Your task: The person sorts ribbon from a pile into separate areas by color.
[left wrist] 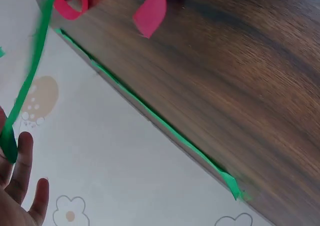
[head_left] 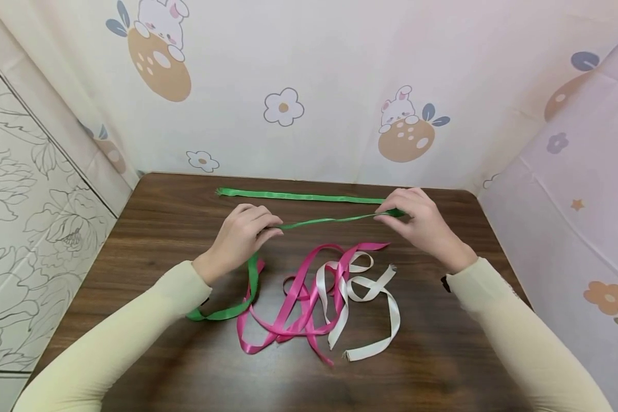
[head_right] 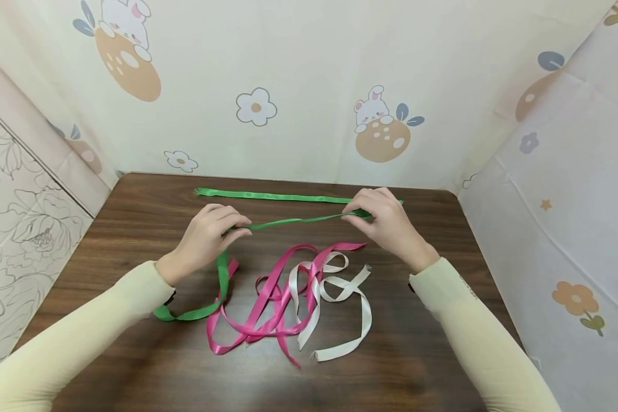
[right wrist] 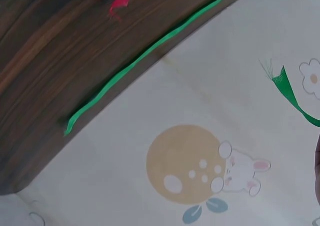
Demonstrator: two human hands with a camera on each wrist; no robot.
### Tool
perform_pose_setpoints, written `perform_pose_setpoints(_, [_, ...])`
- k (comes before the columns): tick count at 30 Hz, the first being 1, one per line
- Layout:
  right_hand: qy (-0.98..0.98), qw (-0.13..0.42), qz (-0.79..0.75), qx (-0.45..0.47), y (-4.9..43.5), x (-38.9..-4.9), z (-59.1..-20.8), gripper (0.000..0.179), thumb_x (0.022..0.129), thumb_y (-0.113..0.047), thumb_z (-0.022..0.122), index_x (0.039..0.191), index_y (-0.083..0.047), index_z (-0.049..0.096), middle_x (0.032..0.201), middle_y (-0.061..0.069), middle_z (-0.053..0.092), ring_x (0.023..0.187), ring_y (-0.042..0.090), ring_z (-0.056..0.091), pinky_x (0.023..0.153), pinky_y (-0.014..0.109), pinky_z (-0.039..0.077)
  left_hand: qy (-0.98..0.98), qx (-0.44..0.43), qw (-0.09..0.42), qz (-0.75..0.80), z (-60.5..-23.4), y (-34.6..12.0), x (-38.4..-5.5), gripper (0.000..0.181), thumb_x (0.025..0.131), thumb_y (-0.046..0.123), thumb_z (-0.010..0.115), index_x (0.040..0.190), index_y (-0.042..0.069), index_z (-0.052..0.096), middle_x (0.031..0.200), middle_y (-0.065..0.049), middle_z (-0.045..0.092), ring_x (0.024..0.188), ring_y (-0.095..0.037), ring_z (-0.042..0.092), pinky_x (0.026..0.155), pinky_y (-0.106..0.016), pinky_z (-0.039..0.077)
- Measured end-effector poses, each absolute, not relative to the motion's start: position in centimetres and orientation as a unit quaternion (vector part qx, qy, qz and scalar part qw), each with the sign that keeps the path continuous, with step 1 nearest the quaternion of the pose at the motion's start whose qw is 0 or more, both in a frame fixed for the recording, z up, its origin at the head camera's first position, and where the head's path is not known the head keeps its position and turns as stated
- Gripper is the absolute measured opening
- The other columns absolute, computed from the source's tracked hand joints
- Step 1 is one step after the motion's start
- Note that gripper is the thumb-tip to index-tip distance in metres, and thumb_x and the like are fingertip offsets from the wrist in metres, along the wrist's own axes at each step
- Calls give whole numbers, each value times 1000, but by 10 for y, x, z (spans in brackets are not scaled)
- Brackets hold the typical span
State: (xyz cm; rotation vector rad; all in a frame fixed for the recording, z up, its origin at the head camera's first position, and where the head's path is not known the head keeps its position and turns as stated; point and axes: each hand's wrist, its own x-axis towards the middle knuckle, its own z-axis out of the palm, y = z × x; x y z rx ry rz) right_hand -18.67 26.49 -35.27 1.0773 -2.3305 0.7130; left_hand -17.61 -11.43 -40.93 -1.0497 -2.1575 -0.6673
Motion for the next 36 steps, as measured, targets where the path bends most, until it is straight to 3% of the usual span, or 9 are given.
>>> perform_pose_setpoints(8, [-854, 254, 254, 376, 280, -183, -342, 23, 74, 5, 86, 92, -6, 77, 87, 8, 75, 88, 18, 64, 96, 21, 35, -831, -387, 338, -212, -413, -123, -179, 12, 82, 14, 87, 88, 8, 78, 84, -3, 73, 76, -19, 69, 90, -43, 54])
perform_pose_setpoints(17, [-844, 291, 249, 376, 292, -181, -336, 26, 69, 9, 86, 91, -2, 77, 84, 10, 74, 86, 17, 62, 98, 18, 35, -851, -357, 336, -186, -414, -131, -184, 6, 85, 9, 83, 86, 9, 77, 81, -2, 73, 76, -22, 68, 91, -47, 51])
perform_pose_setpoints(30, [-848, 301, 261, 350, 314, -181, -333, 28, 68, 13, 87, 90, -2, 78, 82, 10, 74, 87, 1, 58, 97, 17, 33, -866, -331, 329, -178, -412, -140, -188, 5, 82, 5, 75, 83, 10, 75, 77, -3, 76, 75, -24, 69, 95, -51, 51])
perform_pose_setpoints(32, [-847, 304, 266, 345, 318, -182, -334, 24, 70, 9, 87, 90, -2, 79, 82, 11, 74, 88, -1, 57, 97, 17, 33, -867, -328, 331, -178, -412, -141, -188, 5, 82, 5, 76, 82, 10, 75, 76, -4, 76, 74, -24, 69, 95, -52, 51])
perform_pose_setpoints(34, [-844, 311, 273, 340, 323, -183, -335, 12, 80, -5, 85, 89, -1, 78, 81, 13, 74, 89, -3, 57, 97, 16, 32, -869, -326, 329, -176, -411, -143, -188, 5, 82, 5, 76, 82, 10, 76, 76, -4, 76, 75, -24, 69, 95, -52, 51])
perform_pose_setpoints(36, [-844, 318, 278, 331, 328, -183, -336, 25, 89, -25, 81, 87, -1, 78, 80, 14, 73, 90, -8, 55, 97, 15, 32, -872, -323, 325, -174, -411, -145, -188, 5, 82, 6, 77, 83, 11, 76, 77, -3, 76, 76, -24, 70, 96, -51, 51])
